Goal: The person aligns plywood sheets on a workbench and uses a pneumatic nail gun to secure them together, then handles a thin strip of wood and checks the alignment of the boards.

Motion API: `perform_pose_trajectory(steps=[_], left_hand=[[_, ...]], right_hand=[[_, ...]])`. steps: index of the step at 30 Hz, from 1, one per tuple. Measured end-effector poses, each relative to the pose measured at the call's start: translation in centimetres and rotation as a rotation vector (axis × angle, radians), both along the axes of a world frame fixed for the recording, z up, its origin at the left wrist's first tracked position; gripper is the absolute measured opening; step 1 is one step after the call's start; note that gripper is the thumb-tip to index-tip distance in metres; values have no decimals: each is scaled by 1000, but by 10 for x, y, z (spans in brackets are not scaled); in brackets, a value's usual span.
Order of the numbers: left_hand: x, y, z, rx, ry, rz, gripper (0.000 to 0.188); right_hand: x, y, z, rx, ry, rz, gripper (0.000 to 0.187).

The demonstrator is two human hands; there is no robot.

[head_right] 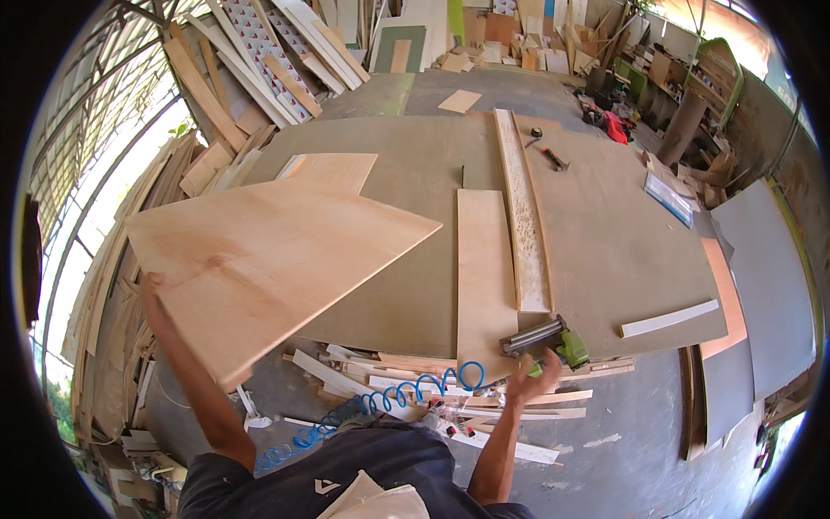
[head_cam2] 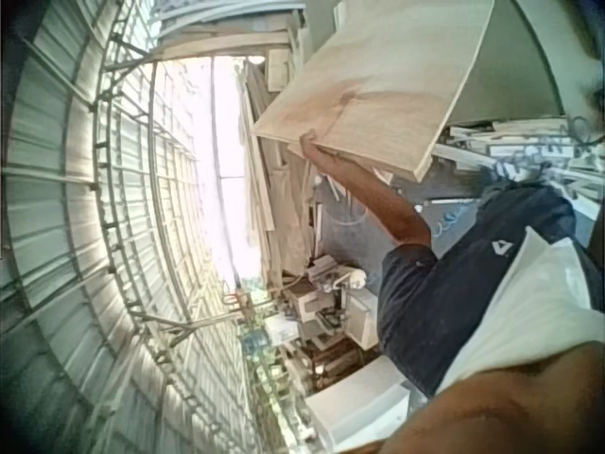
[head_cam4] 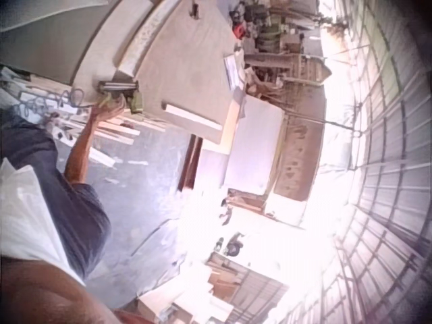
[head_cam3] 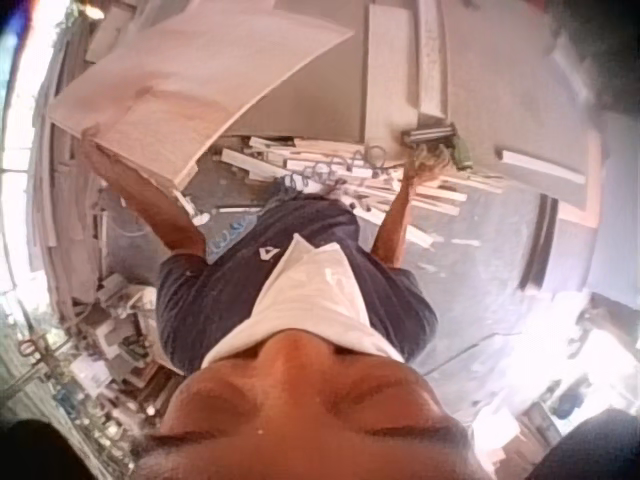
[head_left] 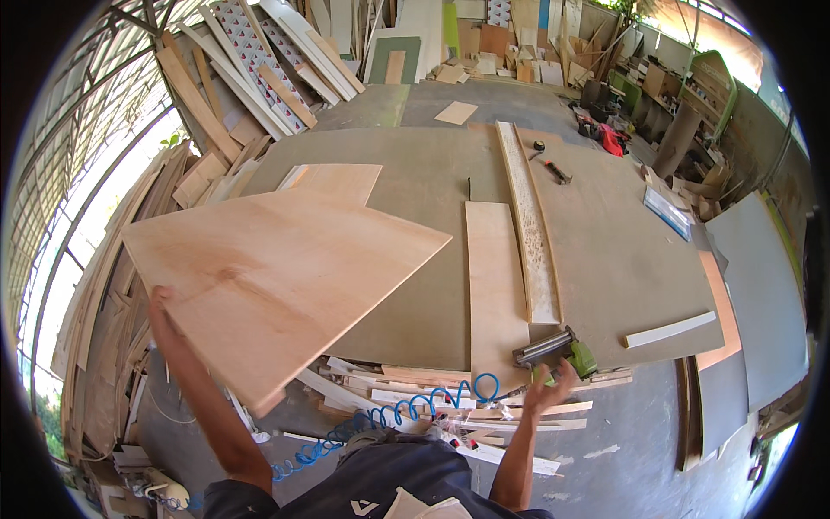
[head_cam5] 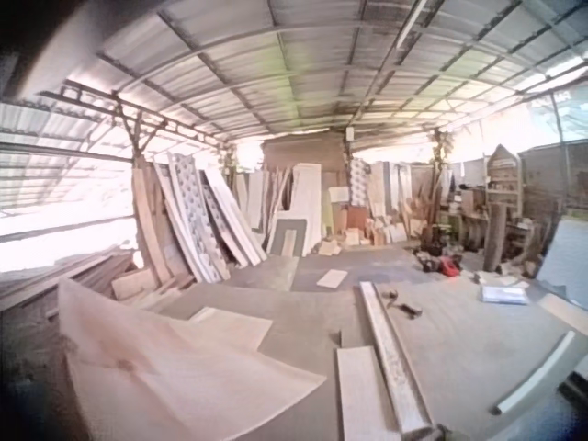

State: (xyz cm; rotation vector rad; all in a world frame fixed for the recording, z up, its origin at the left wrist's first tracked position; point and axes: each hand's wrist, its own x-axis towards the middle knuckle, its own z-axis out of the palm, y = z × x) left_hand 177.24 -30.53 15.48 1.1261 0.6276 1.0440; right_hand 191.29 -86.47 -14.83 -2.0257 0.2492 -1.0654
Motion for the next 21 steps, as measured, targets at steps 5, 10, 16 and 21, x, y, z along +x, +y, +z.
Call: perform_pose_trajectory(steps=[5,10,16,21], left_hand=[[-21,-1,86,182,-25,-184,40],[-35,36,139,280,40,-301,40],[-32,54,106,463,-9,-147,39],[-32,33,67,996,48,274,38]], right_hand=[[15,117,61,-72,130,685,59],[43,206,69,-476,337,927,84],[55,262,-2,-483,416,1049,84],[9,336,-23,-435,269,856,60]])
